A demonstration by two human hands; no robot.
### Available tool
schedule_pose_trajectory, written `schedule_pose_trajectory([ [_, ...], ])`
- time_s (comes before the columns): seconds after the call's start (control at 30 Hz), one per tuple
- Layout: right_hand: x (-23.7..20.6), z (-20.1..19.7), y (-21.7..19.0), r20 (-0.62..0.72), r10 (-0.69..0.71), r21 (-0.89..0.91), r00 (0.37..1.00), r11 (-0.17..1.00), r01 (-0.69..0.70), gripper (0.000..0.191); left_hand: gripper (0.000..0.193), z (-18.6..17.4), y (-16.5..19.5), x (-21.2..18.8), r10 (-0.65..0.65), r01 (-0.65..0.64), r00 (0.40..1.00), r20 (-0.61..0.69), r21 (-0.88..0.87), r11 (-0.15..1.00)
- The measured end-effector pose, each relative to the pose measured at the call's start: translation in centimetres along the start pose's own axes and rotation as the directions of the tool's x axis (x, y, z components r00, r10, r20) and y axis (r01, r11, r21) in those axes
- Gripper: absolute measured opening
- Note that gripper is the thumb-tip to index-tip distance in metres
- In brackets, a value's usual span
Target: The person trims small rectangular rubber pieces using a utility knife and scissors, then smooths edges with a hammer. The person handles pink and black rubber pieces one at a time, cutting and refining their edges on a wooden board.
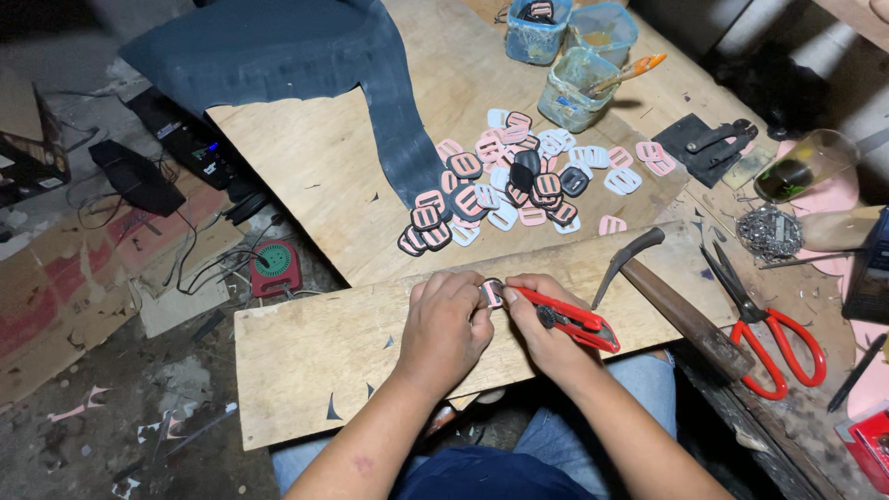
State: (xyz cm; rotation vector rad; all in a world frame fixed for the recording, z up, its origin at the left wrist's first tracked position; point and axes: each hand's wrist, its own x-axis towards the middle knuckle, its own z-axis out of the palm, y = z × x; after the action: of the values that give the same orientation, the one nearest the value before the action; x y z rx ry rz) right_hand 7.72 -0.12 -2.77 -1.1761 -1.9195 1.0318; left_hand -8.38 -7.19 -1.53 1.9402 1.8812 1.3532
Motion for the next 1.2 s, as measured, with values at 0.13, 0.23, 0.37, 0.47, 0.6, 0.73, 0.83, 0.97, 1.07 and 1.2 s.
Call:
schedule_pose_trajectory([
  [0.13, -0.8, -0.7, -0.3, 0.021, -0.027, -0.067, 0.999, 0.997, 0.028, 0.027, 0.015, -0.1, 0.4, 0.0, -0.009, 0.009, 1.000, 0.018, -0.002, 1.000],
  [0.23, -0.8, -0.6, -0.1, 0.025, -0.041, -0.049, 0.999, 0.998, 0.042, 0.027, 0.018, -0.3, 0.5, 0.0, 0.009, -0.009, 0.999, 0.046, 0.002, 1.000],
  [0.37, -1.2, 0.4, 0.1, -0.043, -0.042, 0.072, 0.998, 0.996, 0.045, 0.027, 0.023, -0.4, 0.3, -0.4, 0.057, -0.055, 0.998, 0.040, -0.053, 0.997],
  [0.47, -1.9, 0.7, 0.1, -0.030, -0.043, 0.061, 0.999, 0.997, 0.044, 0.026, 0.017, -0.2, -0.1, -0.5, 0.030, -0.028, 0.999, 0.029, -0.084, 0.996],
  [0.6, -2.5, 0.2, 0.1, -0.038, -0.109, 0.011, 0.993, 0.994, 0.109, 0.024, 0.016, 0.0, -0.1, -0.7, -0.002, 0.004, 0.999, 0.042, -0.066, 0.998],
  [0.73, -2.5, 0.3, 0.0, -0.037, -0.079, -0.022, 0.996, 0.997, 0.078, 0.023, 0.015, -0.2, -0.5, -0.8, -0.027, 0.029, 0.999, 0.023, -0.087, 0.996],
  [0.83, -2.2, 0.7, -0.1, -0.077, -0.055, 0.019, 0.996, 0.998, 0.056, 0.025, 0.016, -0.4, -0.7, -0.9, 0.005, -0.005, 1.000, -0.006, -0.085, 0.996],
  [0.97, -2.3, 1.1, -0.5, -0.065, -0.068, 0.068, 0.996, 0.995, 0.073, 0.028, 0.018, -0.3, -0.7, -0.8, 0.010, -0.010, 1.000, -0.019, -0.001, 1.000],
  [1.07, -1.9, 1.4, -0.8, -0.056, -0.100, 0.066, 0.993, 0.992, 0.104, 0.029, 0.026, -0.4, -0.7, -0.6, -0.044, 0.043, 0.999, -0.017, -0.017, 0.999],
  [1.2, -1.7, 1.8, -1.1, -0.057, -0.107, 0.082, 0.993, 0.990, 0.111, 0.028, 0.028, -0.5, -0.9, -0.5, -0.102, 0.102, 0.995, -0.001, -0.040, 0.994],
])
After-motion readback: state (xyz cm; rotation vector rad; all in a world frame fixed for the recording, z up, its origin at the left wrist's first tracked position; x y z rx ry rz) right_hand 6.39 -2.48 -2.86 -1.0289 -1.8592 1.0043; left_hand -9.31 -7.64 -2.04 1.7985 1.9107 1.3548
